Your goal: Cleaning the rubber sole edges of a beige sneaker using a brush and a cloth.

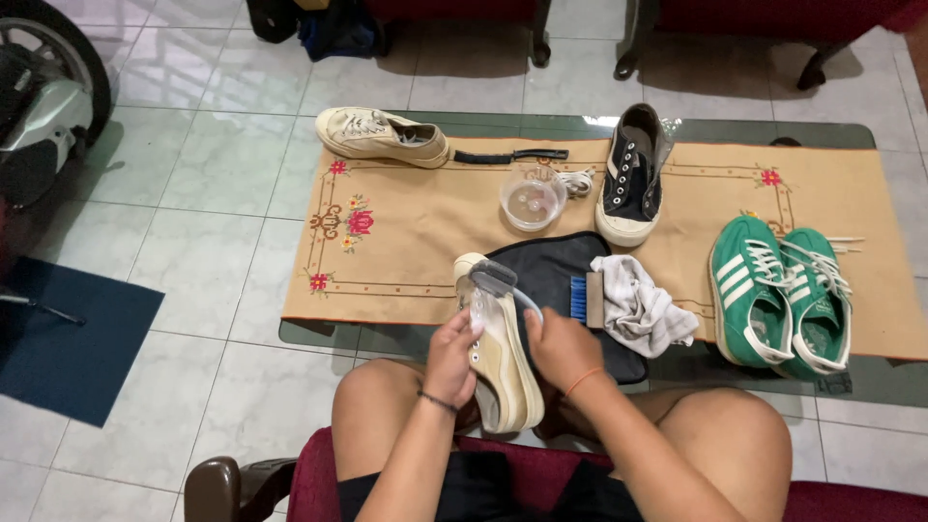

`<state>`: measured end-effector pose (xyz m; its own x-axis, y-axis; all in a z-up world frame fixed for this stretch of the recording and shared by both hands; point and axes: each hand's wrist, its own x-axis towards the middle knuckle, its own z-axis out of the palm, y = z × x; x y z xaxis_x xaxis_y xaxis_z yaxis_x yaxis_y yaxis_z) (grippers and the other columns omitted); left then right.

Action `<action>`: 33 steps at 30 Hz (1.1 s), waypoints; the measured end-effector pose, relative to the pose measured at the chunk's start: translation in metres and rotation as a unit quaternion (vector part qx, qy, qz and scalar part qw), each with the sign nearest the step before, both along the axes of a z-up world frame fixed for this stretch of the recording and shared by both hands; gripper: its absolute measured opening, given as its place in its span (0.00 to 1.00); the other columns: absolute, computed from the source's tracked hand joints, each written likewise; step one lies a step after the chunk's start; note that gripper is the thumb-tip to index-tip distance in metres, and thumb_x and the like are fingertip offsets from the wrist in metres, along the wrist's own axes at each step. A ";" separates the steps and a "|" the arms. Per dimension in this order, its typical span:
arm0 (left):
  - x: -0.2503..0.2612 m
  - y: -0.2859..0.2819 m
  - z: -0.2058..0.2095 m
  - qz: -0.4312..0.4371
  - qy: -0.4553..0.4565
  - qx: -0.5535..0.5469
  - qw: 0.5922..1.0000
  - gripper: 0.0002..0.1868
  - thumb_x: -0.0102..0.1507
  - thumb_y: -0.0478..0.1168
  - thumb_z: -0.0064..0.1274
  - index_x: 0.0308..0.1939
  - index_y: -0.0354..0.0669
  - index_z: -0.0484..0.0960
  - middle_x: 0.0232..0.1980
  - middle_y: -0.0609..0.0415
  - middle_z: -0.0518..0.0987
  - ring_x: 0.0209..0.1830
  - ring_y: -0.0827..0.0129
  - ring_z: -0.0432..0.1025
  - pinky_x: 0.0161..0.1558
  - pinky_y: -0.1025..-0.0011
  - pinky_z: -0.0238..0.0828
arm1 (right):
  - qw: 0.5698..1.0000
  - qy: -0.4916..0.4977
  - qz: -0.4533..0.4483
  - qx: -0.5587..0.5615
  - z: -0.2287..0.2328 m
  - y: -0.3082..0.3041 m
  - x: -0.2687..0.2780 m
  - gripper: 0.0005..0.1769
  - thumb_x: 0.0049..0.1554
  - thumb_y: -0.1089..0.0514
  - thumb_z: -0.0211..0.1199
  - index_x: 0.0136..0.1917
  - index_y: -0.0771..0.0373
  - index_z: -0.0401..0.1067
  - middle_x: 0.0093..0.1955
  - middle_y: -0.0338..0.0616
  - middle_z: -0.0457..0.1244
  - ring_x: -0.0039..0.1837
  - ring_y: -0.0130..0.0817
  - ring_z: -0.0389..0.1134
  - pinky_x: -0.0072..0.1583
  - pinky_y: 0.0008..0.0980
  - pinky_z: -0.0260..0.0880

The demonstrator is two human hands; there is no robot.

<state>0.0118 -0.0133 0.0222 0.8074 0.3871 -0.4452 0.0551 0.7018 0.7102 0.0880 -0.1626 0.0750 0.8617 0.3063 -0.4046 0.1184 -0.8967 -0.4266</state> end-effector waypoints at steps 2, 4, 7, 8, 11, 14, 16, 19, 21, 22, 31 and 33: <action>0.000 0.010 0.000 0.031 0.010 -0.019 0.999 0.21 0.59 0.24 0.48 0.56 0.29 0.80 0.48 0.41 0.82 0.45 0.59 0.76 0.50 0.67 0.74 | 1.000 0.017 0.010 0.000 0.006 -0.004 -0.031 0.28 0.64 0.36 0.38 0.46 0.59 0.68 0.43 0.60 0.68 0.49 0.67 0.68 0.49 0.61 0.64; 0.000 0.017 -0.002 0.060 0.015 -0.039 0.997 0.20 0.58 0.23 0.48 0.54 0.29 0.81 0.45 0.42 0.82 0.42 0.60 0.76 0.47 0.68 0.74 | 0.999 0.029 0.018 0.000 0.009 -0.007 -0.041 0.27 0.64 0.36 0.39 0.47 0.57 0.68 0.44 0.60 0.68 0.49 0.67 0.68 0.50 0.61 0.64; -0.013 0.011 -0.027 0.007 0.006 -0.033 0.999 0.22 0.58 0.23 0.50 0.57 0.33 0.80 0.47 0.42 0.83 0.42 0.60 0.78 0.47 0.67 0.74 | 0.996 0.005 0.051 -0.066 0.005 -0.013 -0.027 0.24 0.63 0.35 0.42 0.47 0.52 0.71 0.42 0.53 0.69 0.46 0.62 0.70 0.46 0.61 0.66; -0.013 0.007 -0.042 0.008 0.004 -0.042 0.999 0.22 0.59 0.24 0.49 0.59 0.31 0.78 0.49 0.39 0.82 0.45 0.53 0.78 0.48 0.58 0.76 | 0.999 0.012 0.037 -0.035 0.005 -0.009 -0.014 0.27 0.63 0.36 0.40 0.48 0.56 0.70 0.42 0.57 0.69 0.49 0.62 0.71 0.50 0.60 0.69; 0.002 0.015 -0.069 0.020 -0.009 -0.051 0.998 0.22 0.61 0.23 0.47 0.60 0.29 0.76 0.50 0.36 0.81 0.47 0.46 0.78 0.49 0.50 0.79 | 0.999 0.029 0.026 0.005 0.016 0.000 -0.016 0.30 0.63 0.36 0.38 0.49 0.61 0.71 0.44 0.62 0.70 0.52 0.61 0.73 0.54 0.59 0.72; -0.004 0.021 -0.032 0.033 -0.005 -0.047 0.998 0.20 0.59 0.22 0.45 0.55 0.29 0.78 0.47 0.38 0.82 0.44 0.52 0.77 0.48 0.60 0.75 | 0.998 0.049 0.049 0.000 0.009 -0.005 -0.042 0.29 0.63 0.35 0.37 0.48 0.58 0.70 0.44 0.59 0.69 0.50 0.62 0.71 0.51 0.60 0.68; -0.010 0.016 -0.012 0.031 0.010 -0.043 0.999 0.19 0.57 0.21 0.44 0.50 0.29 0.80 0.43 0.40 0.82 0.42 0.59 0.76 0.46 0.69 0.72 | 0.996 0.059 0.065 -0.013 0.004 -0.006 -0.036 0.27 0.63 0.35 0.37 0.47 0.55 0.68 0.43 0.56 0.68 0.47 0.64 0.69 0.47 0.61 0.64; -0.010 0.005 -0.018 0.007 -0.008 -0.048 0.999 0.18 0.60 0.26 0.49 0.54 0.31 0.78 0.48 0.41 0.81 0.46 0.58 0.76 0.52 0.65 0.73 | 0.999 -0.005 0.038 -0.021 0.004 -0.001 -0.013 0.27 0.63 0.34 0.40 0.46 0.56 0.69 0.43 0.56 0.68 0.47 0.64 0.69 0.47 0.61 0.64; 0.003 0.011 -0.018 0.043 -0.002 -0.044 0.998 0.13 0.59 0.24 0.49 0.47 0.34 0.81 0.42 0.42 0.83 0.39 0.58 0.77 0.46 0.65 0.76 | 1.000 0.023 0.007 -0.007 0.004 0.009 -0.013 0.29 0.63 0.36 0.38 0.46 0.58 0.70 0.45 0.59 0.68 0.50 0.66 0.68 0.50 0.62 0.64; -0.001 0.015 -0.013 0.046 -0.003 -0.045 0.998 0.13 0.59 0.24 0.49 0.47 0.34 0.81 0.42 0.42 0.83 0.39 0.58 0.77 0.46 0.65 0.76 | 1.000 0.022 0.011 -0.008 0.003 0.001 -0.028 0.29 0.63 0.36 0.38 0.46 0.58 0.70 0.45 0.59 0.68 0.50 0.66 0.68 0.50 0.62 0.64; 0.001 0.012 -0.006 0.034 -0.012 -0.029 0.999 0.19 0.60 0.25 0.49 0.56 0.28 0.78 0.48 0.41 0.82 0.46 0.62 0.76 0.52 0.68 0.73 | 0.999 0.013 0.027 -0.014 0.013 0.002 -0.010 0.30 0.64 0.35 0.37 0.46 0.59 0.70 0.42 0.57 0.69 0.47 0.64 0.69 0.47 0.60 0.64; 0.003 0.022 0.002 0.061 0.014 -0.032 0.998 0.23 0.59 0.23 0.48 0.59 0.28 0.78 0.51 0.40 0.81 0.49 0.59 0.75 0.54 0.67 0.71 | 0.998 0.040 0.039 -0.005 0.016 -0.001 -0.035 0.28 0.64 0.36 0.40 0.45 0.58 0.69 0.43 0.58 0.68 0.49 0.66 0.67 0.49 0.61 0.63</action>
